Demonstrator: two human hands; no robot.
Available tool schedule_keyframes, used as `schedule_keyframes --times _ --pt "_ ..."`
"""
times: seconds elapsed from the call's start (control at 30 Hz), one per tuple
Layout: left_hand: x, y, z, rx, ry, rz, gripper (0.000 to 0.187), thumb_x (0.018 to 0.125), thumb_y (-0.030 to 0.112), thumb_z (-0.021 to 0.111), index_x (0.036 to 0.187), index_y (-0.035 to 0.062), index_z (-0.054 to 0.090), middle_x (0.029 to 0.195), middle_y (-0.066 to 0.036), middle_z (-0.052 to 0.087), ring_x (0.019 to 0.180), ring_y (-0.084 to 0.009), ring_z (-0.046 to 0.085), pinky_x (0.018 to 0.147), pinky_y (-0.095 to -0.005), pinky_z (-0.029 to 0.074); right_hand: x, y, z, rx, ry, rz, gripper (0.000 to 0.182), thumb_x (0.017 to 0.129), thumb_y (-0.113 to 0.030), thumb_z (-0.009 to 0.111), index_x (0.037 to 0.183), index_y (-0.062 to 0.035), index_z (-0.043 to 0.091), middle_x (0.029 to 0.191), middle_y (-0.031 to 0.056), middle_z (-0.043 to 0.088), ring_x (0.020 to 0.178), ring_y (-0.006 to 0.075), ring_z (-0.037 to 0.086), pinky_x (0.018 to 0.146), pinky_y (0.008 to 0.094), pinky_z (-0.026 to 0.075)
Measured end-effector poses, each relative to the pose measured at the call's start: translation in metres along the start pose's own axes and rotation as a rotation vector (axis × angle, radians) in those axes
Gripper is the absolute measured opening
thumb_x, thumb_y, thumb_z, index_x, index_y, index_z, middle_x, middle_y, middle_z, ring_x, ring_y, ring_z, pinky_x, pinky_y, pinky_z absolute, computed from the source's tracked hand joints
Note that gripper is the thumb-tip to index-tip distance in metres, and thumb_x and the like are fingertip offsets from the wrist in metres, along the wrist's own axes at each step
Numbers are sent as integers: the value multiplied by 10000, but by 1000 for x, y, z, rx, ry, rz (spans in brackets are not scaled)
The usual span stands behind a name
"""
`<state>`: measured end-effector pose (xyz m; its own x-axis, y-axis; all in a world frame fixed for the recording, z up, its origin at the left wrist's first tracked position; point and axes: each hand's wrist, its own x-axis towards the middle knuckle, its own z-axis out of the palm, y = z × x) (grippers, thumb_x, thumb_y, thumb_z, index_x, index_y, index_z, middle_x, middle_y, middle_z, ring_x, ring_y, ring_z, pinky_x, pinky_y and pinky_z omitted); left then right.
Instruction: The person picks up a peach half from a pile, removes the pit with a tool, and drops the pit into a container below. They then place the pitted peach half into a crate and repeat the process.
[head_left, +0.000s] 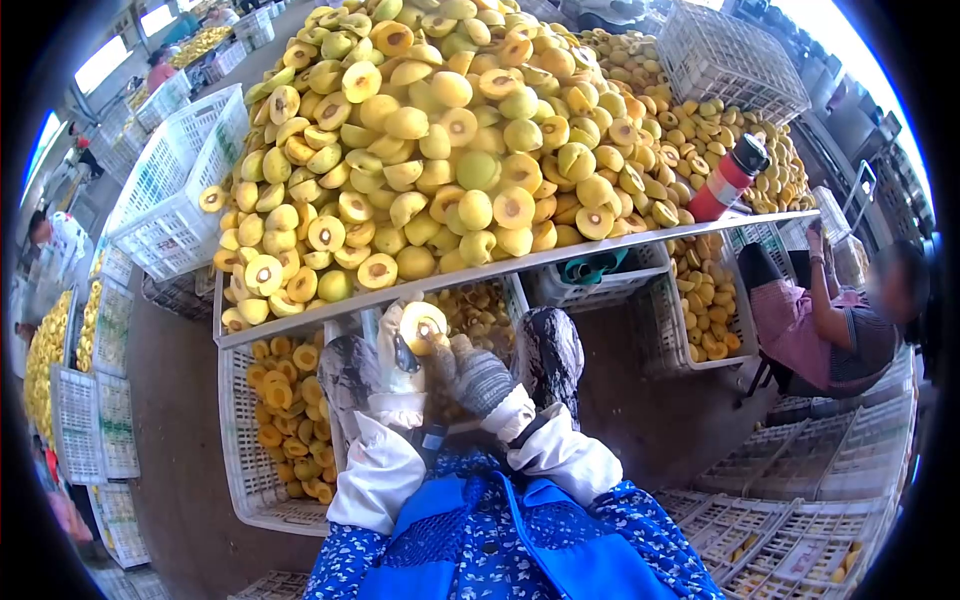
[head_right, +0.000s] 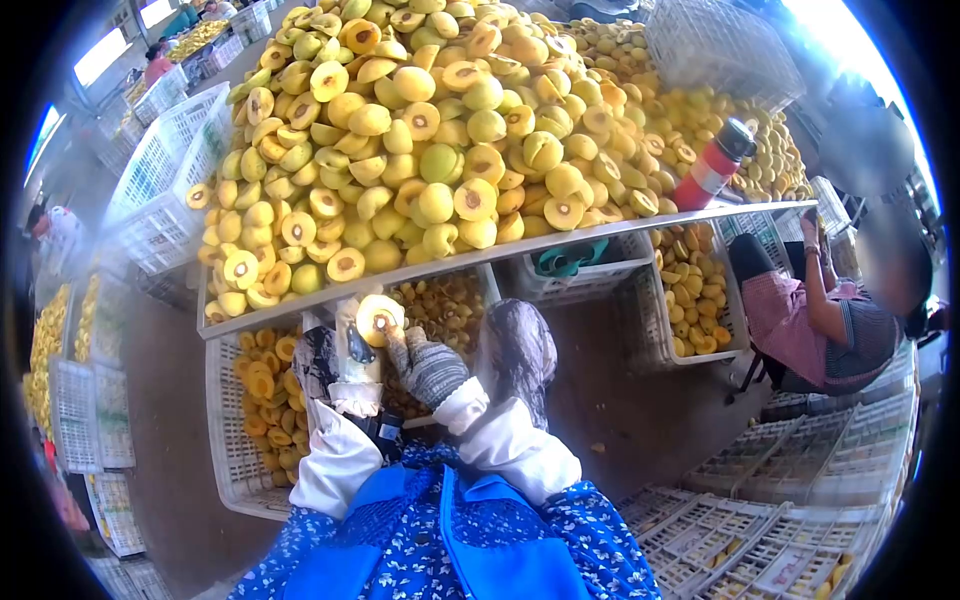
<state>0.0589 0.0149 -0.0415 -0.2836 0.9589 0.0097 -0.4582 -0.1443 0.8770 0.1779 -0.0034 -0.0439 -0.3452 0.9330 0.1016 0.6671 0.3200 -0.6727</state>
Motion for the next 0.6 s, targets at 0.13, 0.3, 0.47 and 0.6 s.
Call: schedule_keyframes --times 0.13,0.3,0.47,0.6 --pt "-8 17 16 -157 133 -179 450 940 408 462 1067 -14 555 915 -101 616 742 -174 594 655 -273 505 1 7 12 -26 -153 163 321 936 -336 376 1187 -162 474 852 222 555 683 414 594 592 522 461" --pt "-4 6 27 17 292 -54 466 937 429 466 902 -9 620 740 -64 599 600 -132 562 532 -241 483 -7 2 -1 42 -97 -7 379 917 -395 403 1088 -68 488 748 258 587 701 442 589 615 540 449" --pt "-2 11 32 99 304 -148 440 953 372 453 867 -24 625 736 -81 620 594 -141 568 539 -232 485 -6 16 10 210 -47 54 380 922 -394 422 990 -34 520 712 259 582 737 435 596 617 511 448" --pt "-1 1 30 152 308 -35 384 966 304 438 882 -28 611 794 -85 627 657 -144 573 592 -235 488 -8 7 5 596 2 84 348 942 -352 439 918 -20 539 704 252 578 719 415 600 597 450 449"
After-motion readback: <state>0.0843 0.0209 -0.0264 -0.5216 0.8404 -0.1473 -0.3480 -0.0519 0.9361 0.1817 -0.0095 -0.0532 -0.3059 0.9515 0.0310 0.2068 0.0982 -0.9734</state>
